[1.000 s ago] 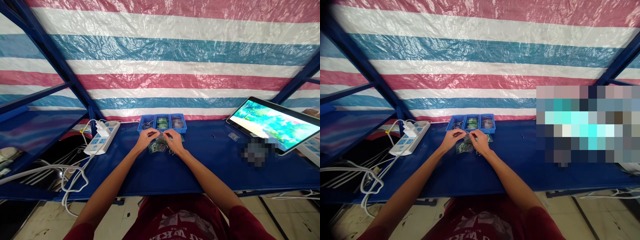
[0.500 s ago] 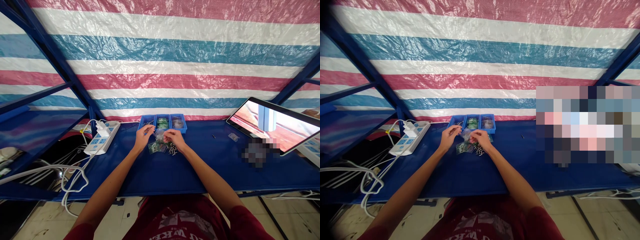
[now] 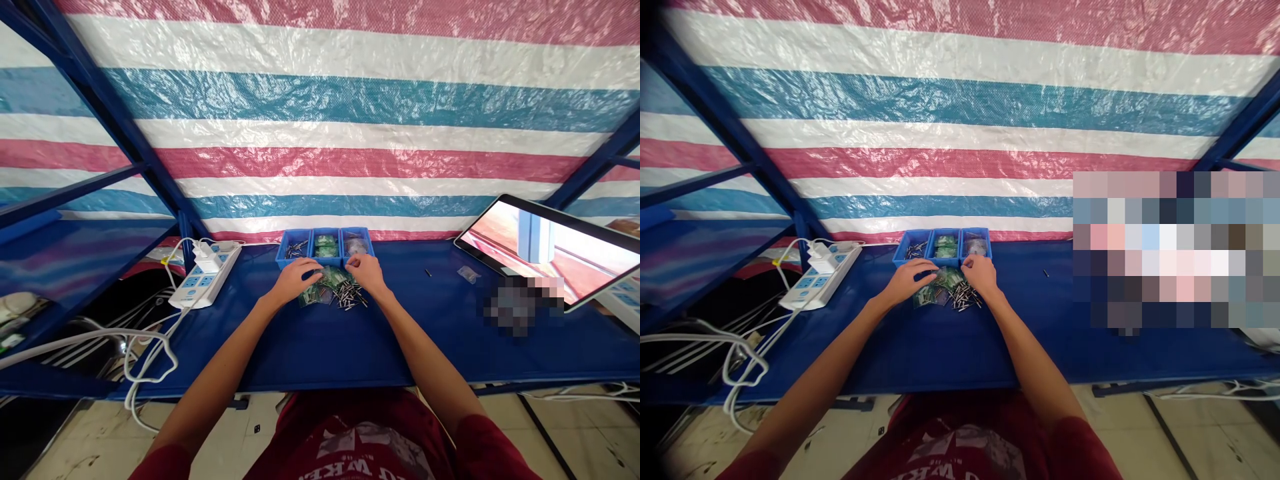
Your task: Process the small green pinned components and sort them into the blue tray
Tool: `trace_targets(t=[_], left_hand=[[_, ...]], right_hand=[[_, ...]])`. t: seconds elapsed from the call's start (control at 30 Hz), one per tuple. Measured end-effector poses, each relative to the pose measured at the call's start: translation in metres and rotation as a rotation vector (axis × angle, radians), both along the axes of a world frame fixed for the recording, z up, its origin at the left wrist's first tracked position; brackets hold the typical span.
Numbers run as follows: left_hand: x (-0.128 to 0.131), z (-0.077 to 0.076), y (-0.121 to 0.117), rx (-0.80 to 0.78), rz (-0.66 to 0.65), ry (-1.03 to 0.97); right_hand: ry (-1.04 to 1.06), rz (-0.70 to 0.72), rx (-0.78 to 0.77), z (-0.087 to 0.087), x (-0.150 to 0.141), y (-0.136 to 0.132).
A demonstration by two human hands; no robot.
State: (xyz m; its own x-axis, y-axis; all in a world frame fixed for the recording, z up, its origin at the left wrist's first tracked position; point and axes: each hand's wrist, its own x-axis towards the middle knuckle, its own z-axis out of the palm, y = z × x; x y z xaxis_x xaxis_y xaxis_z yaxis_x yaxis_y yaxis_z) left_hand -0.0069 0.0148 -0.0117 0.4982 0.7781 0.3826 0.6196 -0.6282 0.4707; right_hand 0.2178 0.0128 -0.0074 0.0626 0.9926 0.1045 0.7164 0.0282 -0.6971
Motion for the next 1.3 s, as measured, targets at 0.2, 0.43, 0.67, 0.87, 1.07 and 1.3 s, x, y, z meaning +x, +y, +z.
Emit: trace_targets(t=[0.2, 0.43, 0.67, 0.87, 1.07, 1.3], left_hand=[[-0.001, -0.012, 0.005, -0.032, -0.111, 0.183], [-0.014, 0.01, -0.001, -0.189, -0.15, 0.328], [-0.02, 0.011, -0.002, -0.293, -0.122, 0.452], [-0.013, 0.0, -0.002, -0.243, -0.069, 0.369], [-0.007, -0.005, -0.002, -0.166, -0.012, 0.373], [-0.005, -0.007, -0.001, -0.099, 0.031, 0.352]], right_hand=[[-0.322, 0.182, -0.134, 0.013, 0.01, -0.005], [-0.613, 0.39, -0.274, 0.03, 0.022, -0.034], [-0.701, 0.357, -0.379, 0.027, 0.02, -0.047], [-0.664, 0.312, -0.311, 0.016, 0.012, -0.039], [-0.688, 0.262, -0.266, 0.013, 0.004, -0.037], [-0.723, 0.228, -0.217, 0.009, -0.002, -0.038]])
